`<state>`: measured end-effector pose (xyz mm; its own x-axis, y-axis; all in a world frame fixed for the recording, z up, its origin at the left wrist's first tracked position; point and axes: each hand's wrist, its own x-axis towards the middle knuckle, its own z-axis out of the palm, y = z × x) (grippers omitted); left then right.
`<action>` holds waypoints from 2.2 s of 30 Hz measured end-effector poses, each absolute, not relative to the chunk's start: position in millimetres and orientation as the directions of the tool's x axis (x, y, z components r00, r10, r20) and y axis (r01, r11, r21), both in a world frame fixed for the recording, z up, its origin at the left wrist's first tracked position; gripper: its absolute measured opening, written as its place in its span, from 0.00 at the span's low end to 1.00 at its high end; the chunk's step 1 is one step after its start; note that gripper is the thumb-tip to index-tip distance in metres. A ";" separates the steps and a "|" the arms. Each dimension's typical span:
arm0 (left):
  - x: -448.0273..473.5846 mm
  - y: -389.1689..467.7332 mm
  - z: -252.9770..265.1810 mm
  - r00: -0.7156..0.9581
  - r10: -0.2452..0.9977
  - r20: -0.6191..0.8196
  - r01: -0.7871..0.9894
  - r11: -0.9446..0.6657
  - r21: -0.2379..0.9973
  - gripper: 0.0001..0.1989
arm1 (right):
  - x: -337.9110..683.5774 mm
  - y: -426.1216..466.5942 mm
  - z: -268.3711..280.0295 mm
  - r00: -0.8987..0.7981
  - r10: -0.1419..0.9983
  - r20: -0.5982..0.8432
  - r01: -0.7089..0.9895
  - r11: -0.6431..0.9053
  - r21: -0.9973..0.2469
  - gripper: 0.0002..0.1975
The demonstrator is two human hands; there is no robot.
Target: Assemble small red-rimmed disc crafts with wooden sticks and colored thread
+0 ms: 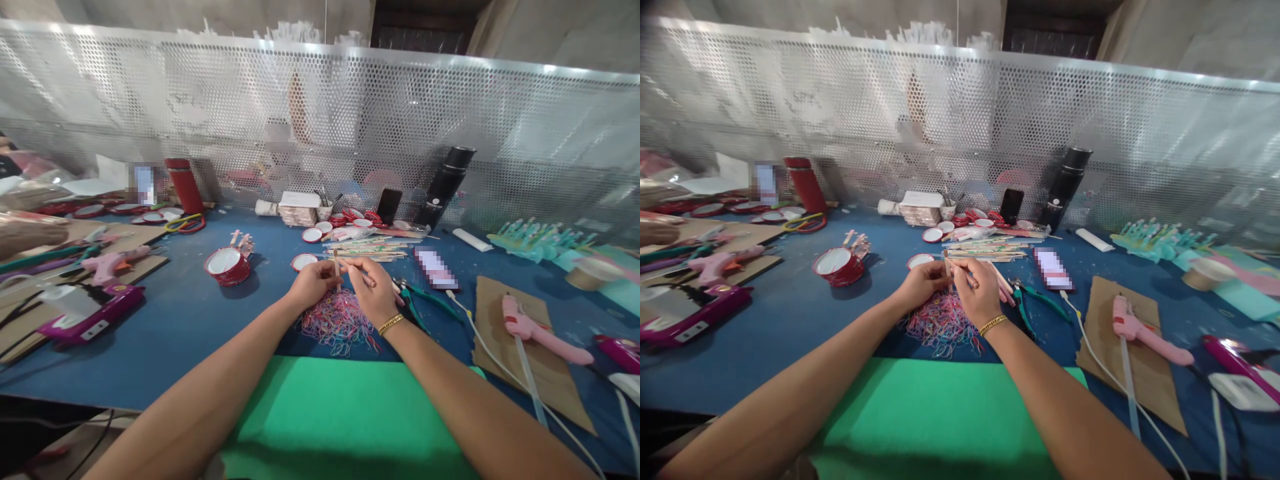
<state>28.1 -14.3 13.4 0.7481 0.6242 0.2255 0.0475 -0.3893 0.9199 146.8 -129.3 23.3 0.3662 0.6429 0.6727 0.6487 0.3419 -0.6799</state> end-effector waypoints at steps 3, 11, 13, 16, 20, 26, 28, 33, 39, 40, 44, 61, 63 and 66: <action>27.2 -13.5 13.3 0.745 0.627 0.230 0.083 -0.429 0.900 0.16 | 146.6 -129.6 23.8 0.363 0.637 0.680 0.662 0.337 -0.669 0.10; 27.0 -8.8 6.6 0.743 0.627 0.234 0.093 -0.443 0.892 0.13 | 146.9 -129.3 23.7 0.365 0.642 0.674 0.672 0.319 -0.668 0.10; 27.3 -7.7 5.5 0.732 0.646 0.216 0.110 -0.425 0.898 0.12 | 149.6 -128.4 22.0 0.381 0.642 0.665 0.664 0.311 -0.681 0.10; 27.7 -5.8 3.1 0.716 0.672 0.192 0.136 -0.404 0.905 0.12 | 153.7 -127.3 19.2 0.422 0.637 0.645 0.622 0.314 -0.717 0.09; 27.6 -5.3 2.0 0.712 0.677 0.186 0.139 -0.395 0.908 0.13 | 152.2 -127.8 19.1 0.423 0.634 0.647 0.621 0.317 -0.717 0.09; 26.7 -6.5 3.9 0.716 0.658 0.233 0.135 -0.458 0.878 0.13 | 144.8 -128.6 22.0 0.373 0.637 0.675 0.656 0.333 -0.677 0.09; 26.3 -6.5 4.4 0.720 0.652 0.239 0.131 -0.465 0.875 0.12 | 144.4 -128.3 22.2 0.372 0.633 0.679 0.662 0.332 -0.672 0.09; 24.1 -8.8 7.2 0.711 0.661 0.240 0.149 -0.475 0.867 0.12 | 143.3 -127.2 22.0 0.359 0.634 0.685 0.676 0.329 -0.659 0.10; 23.7 -11.3 9.0 0.690 0.696 0.199 0.167 -0.421 0.892 0.15 | 143.8 -126.1 21.0 0.394 0.624 0.675 0.674 0.303 -0.674 0.09; 23.9 -11.6 9.3 0.692 0.695 0.196 0.159 -0.412 0.897 0.15 | 144.1 -126.2 21.0 0.401 0.624 0.671 0.667 0.303 -0.681 0.09; 23.9 -11.5 10.3 0.693 0.693 0.198 0.174 -0.426 0.888 0.14 | 143.4 -127.3 21.2 0.393 0.623 0.676 0.662 0.318 -0.678 0.10; 25.4 -7.1 3.9 0.703 0.678 0.215 0.153 -0.439 0.885 0.13 | 145.0 -126.4 19.7 0.404 0.630 0.663 0.636 0.328 -0.699 0.10; 25.1 -7.3 4.9 0.700 0.676 0.231 0.157 -0.461 0.873 0.13 | 142.2 -126.4 20.0 0.387 0.630 0.674 0.651 0.331 -0.683 0.10; 25.0 -8.4 7.3 0.698 0.676 0.238 0.154 -0.466 0.872 0.13 | 141.0 -126.1 20.5 0.378 0.629 0.679 0.667 0.324 -0.671 0.10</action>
<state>25.0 -8.4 7.3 0.6978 0.6756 0.2380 0.1535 -0.4655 0.8716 141.0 -126.1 20.5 0.3782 0.6287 0.6795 0.6672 0.3237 -0.6709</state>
